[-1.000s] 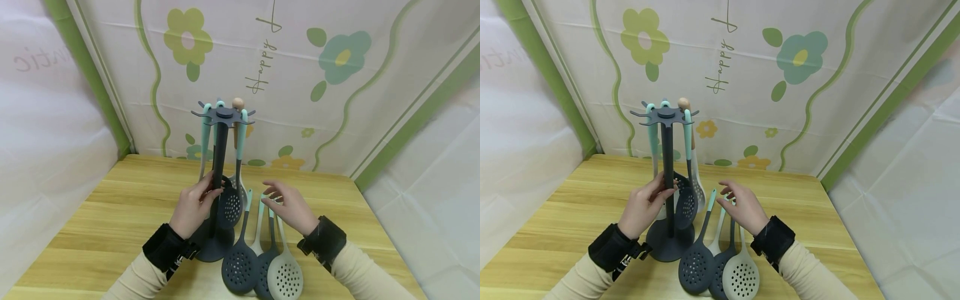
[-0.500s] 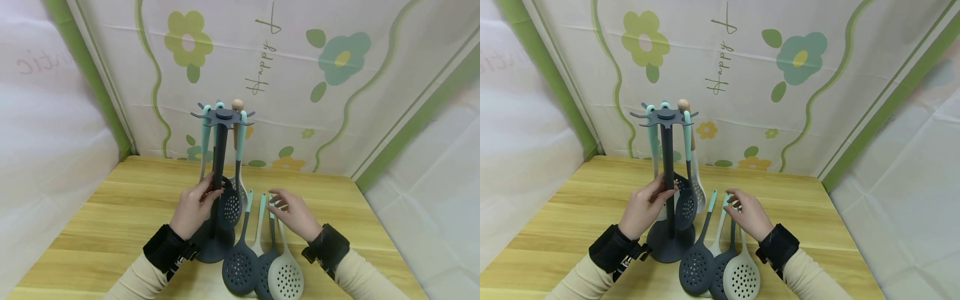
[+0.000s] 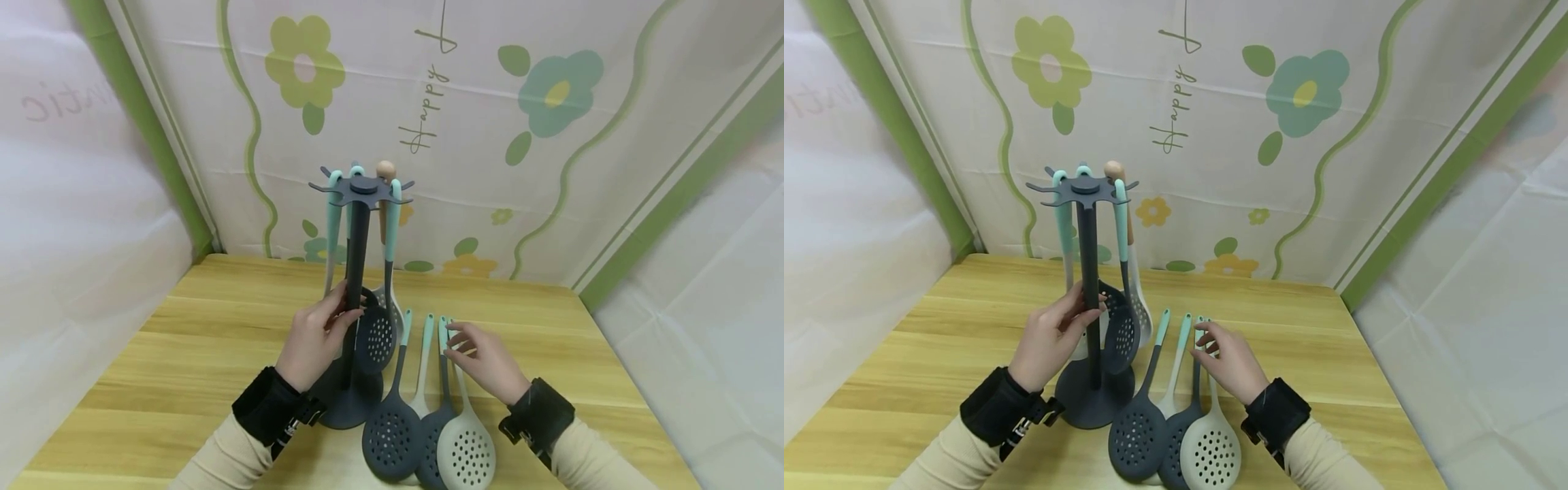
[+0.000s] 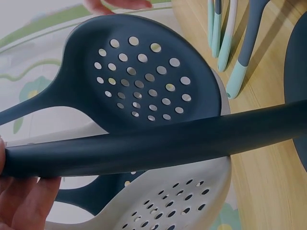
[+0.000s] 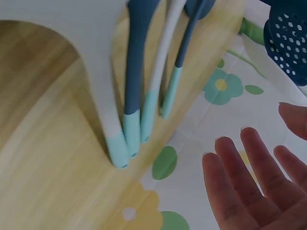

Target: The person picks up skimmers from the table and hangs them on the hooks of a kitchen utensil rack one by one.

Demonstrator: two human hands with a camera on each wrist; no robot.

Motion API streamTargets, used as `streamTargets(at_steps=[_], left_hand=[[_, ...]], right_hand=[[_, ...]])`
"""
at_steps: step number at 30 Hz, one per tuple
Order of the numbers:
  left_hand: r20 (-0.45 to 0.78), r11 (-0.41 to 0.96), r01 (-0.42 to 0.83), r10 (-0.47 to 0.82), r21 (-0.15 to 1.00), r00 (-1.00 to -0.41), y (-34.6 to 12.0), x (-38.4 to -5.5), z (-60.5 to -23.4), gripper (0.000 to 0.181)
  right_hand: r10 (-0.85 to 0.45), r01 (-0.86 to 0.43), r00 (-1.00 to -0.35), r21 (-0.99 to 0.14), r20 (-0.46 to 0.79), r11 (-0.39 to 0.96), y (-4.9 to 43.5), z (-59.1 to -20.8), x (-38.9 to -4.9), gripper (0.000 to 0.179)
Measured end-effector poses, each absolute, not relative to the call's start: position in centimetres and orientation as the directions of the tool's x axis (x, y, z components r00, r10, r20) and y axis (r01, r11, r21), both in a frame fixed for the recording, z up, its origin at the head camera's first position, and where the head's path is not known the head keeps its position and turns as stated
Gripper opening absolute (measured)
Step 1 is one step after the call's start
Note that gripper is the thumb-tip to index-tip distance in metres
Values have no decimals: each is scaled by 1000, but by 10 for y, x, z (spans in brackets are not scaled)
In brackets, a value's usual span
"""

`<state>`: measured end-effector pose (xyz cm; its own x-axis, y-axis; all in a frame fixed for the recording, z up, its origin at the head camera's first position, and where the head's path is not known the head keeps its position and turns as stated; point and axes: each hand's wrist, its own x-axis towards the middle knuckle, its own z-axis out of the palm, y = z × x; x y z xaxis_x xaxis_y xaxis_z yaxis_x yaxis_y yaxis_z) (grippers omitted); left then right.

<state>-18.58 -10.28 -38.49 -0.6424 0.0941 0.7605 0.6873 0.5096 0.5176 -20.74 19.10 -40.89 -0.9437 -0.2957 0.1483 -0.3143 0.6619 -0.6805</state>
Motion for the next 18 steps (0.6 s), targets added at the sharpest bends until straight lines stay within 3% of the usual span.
streamTargets(at_steps=[18], left_hand=[[757,508,685,92,523,-647,-103,-185,-384,36]], right_hand=[[-256,-253,-962,-661,95,706,200,-427,-205,41]])
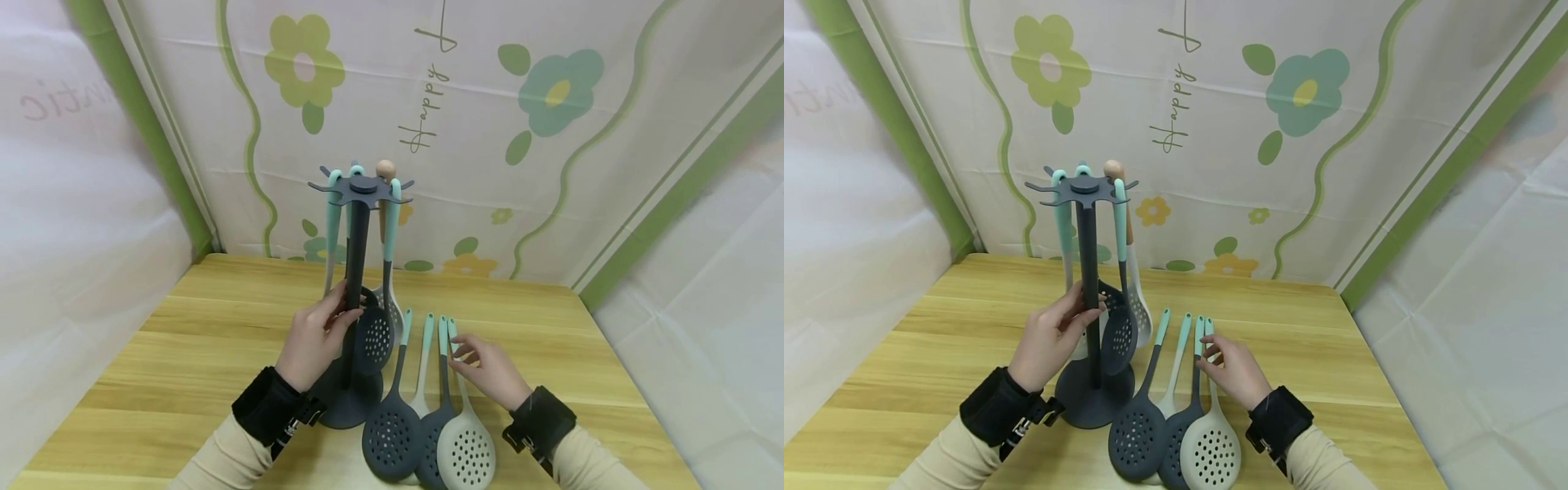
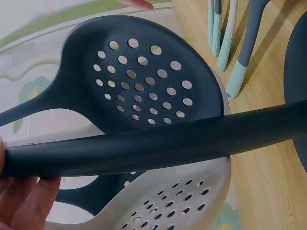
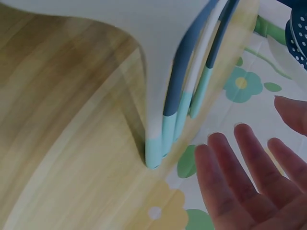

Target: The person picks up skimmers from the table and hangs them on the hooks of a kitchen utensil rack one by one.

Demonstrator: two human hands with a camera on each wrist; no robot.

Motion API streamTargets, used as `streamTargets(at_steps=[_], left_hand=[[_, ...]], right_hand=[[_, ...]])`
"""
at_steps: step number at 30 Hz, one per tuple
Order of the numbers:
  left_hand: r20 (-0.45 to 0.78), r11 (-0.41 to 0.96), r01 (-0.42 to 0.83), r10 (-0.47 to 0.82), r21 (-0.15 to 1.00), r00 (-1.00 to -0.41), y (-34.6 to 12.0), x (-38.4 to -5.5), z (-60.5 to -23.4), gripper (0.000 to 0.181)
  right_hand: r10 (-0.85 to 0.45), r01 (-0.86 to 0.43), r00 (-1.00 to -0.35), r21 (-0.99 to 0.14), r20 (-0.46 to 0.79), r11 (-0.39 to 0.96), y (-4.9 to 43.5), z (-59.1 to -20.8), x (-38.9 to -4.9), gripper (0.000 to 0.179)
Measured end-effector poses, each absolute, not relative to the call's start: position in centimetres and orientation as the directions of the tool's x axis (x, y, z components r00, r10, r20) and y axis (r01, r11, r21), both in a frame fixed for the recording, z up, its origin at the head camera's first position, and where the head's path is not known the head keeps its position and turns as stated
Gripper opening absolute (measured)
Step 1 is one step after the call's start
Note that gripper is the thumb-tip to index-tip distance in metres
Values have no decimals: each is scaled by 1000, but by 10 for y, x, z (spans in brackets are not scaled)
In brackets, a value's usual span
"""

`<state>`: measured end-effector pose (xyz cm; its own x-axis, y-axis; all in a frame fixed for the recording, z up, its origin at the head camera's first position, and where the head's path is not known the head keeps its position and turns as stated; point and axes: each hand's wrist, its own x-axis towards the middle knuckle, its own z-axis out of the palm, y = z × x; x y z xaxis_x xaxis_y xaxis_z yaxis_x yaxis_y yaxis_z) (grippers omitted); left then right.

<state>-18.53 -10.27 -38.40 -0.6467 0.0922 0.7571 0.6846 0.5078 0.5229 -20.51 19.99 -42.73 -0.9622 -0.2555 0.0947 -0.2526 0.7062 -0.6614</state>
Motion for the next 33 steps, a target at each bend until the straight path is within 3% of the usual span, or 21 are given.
streamTargets(at_steps=[22,33], left_hand=[[734,506,664,86,550,-674,-102,-184,-383,39],[751,514,677,93,527,-654,-102,-185,-384,39]], right_hand=[[-201,-116,-976,-587,-81,801,210,-448,-208,57],[-201,-69,-966,-591,-161,804,211,-457,-211,67]])
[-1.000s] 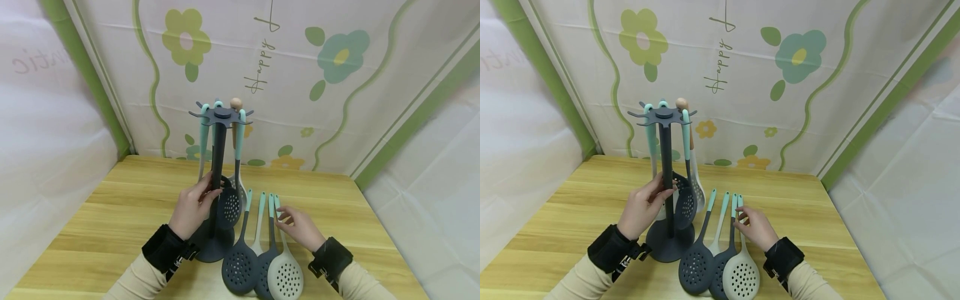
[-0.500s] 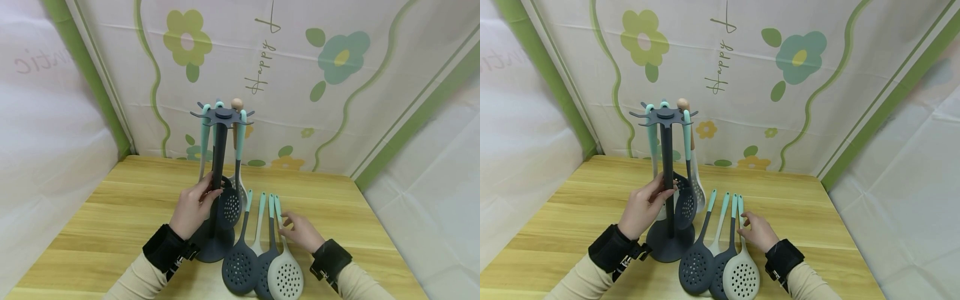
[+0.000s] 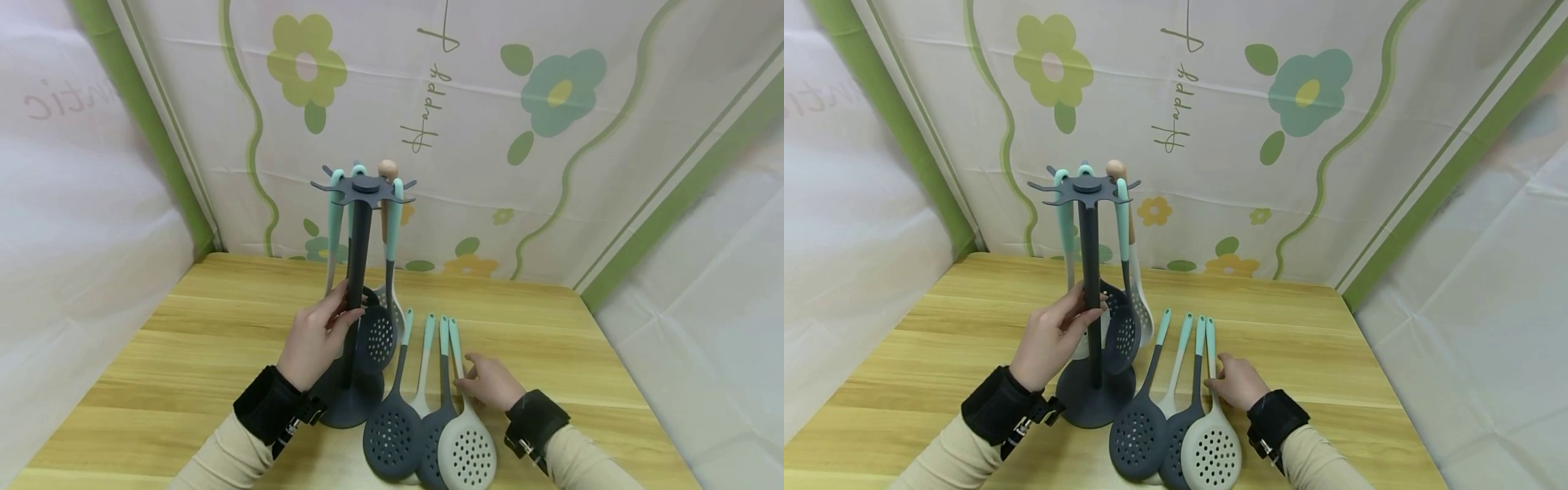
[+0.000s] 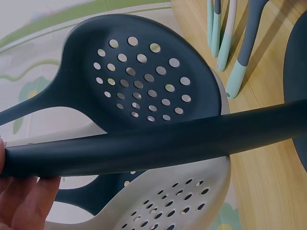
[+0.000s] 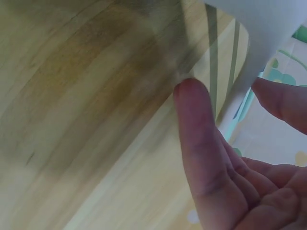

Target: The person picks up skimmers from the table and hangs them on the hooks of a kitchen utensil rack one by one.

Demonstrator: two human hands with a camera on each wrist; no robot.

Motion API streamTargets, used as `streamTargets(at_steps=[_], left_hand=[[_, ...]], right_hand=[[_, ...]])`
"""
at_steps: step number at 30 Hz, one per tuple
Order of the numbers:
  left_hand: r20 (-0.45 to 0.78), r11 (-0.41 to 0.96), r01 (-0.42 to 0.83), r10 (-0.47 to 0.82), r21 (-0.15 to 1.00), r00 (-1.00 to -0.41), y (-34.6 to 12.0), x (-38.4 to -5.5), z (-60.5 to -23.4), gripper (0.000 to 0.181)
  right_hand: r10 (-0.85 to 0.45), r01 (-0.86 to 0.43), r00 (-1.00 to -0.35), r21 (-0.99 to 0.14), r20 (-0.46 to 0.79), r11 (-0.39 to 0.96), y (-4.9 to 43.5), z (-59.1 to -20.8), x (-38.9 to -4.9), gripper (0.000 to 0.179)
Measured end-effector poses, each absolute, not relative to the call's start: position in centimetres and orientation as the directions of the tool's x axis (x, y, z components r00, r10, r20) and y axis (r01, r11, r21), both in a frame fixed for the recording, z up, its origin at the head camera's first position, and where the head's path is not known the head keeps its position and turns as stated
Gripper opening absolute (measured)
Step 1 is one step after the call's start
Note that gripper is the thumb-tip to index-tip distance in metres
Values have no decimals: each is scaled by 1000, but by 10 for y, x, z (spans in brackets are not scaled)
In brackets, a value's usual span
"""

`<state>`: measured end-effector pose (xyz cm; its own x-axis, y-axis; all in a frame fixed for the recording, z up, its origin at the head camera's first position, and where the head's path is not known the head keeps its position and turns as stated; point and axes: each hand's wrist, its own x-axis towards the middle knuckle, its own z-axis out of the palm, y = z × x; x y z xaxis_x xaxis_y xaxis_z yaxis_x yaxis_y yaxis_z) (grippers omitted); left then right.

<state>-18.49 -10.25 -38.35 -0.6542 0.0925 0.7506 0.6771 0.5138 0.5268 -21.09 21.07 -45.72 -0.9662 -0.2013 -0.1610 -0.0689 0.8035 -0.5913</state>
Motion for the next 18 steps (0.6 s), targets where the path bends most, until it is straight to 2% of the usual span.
streamTargets(at_steps=[18], left_hand=[[741,504,671,86,544,-665,-103,-184,-382,39]], right_hand=[[-182,-16,-959,-598,-219,802,205,-463,-219,62]])
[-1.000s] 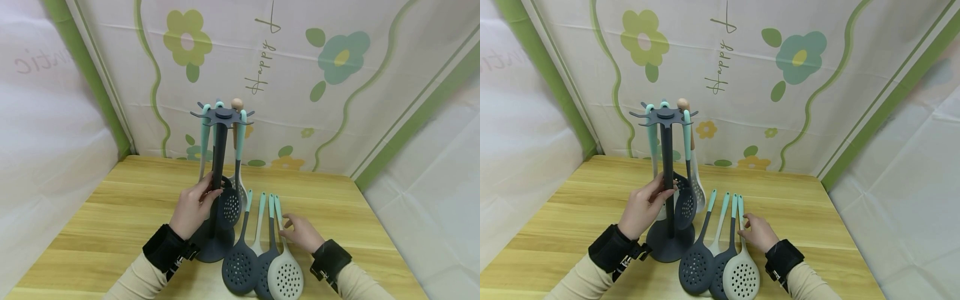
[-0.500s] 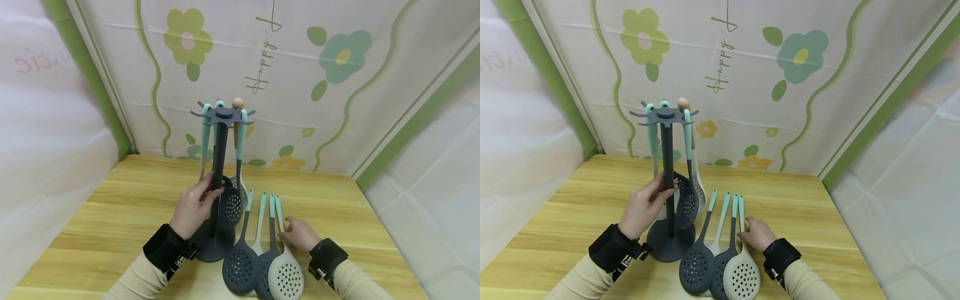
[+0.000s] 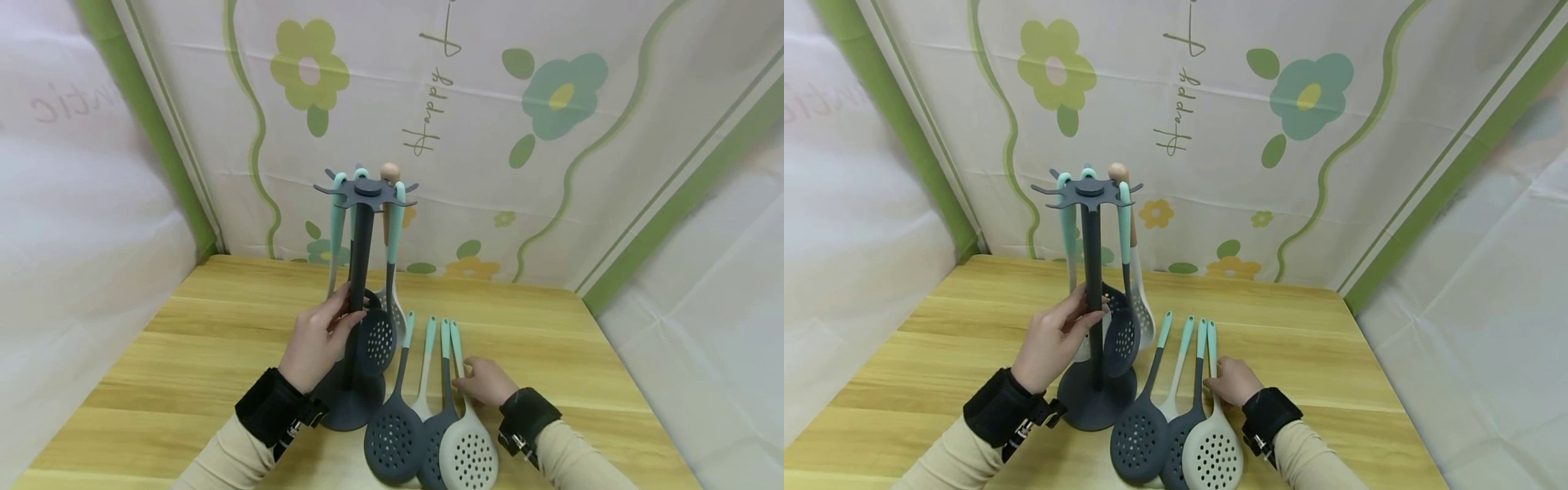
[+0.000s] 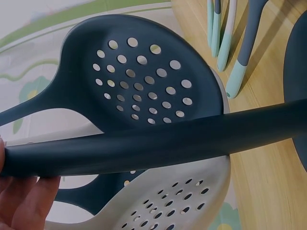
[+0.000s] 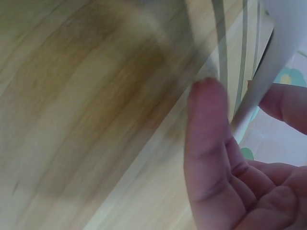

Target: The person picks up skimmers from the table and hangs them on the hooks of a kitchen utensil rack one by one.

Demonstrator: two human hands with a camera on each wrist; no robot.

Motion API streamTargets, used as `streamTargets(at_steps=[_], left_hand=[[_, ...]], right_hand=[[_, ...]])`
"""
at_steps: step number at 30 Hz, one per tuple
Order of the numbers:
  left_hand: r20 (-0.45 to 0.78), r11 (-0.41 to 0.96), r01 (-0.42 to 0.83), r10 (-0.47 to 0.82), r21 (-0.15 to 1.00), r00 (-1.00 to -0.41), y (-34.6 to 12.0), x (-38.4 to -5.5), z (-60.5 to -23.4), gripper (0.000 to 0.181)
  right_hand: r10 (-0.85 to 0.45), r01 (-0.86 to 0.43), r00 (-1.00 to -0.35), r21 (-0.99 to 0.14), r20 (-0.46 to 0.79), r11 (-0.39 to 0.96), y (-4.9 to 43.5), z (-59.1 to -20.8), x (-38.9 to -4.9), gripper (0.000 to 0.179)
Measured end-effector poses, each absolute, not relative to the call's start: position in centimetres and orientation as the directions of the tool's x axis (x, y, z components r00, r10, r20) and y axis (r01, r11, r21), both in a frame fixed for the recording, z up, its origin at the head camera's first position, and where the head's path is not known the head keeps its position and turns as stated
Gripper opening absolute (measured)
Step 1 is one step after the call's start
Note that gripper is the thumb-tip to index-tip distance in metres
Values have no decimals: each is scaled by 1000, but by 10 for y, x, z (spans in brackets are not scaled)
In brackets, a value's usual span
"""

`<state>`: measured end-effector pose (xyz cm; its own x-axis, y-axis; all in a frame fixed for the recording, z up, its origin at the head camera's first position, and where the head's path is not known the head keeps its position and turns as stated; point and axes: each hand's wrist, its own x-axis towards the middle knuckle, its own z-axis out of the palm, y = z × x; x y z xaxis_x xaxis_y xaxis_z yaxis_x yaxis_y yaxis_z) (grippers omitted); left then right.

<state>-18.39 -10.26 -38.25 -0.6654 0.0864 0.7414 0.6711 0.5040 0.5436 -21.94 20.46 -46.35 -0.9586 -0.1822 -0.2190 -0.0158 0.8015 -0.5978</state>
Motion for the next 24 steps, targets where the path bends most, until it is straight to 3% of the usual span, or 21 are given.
streamTargets(at_steps=[15,24], left_hand=[[726,508,662,99,551,-681,-105,-183,-381,41],[680,471,675,193,568,-707,-110,-182,-374,39]], right_hand=[[-192,-9,-955,-623,-227,782,207,-465,-224,39],[-203,-11,-952,-638,-228,770,210,-459,-221,48]])
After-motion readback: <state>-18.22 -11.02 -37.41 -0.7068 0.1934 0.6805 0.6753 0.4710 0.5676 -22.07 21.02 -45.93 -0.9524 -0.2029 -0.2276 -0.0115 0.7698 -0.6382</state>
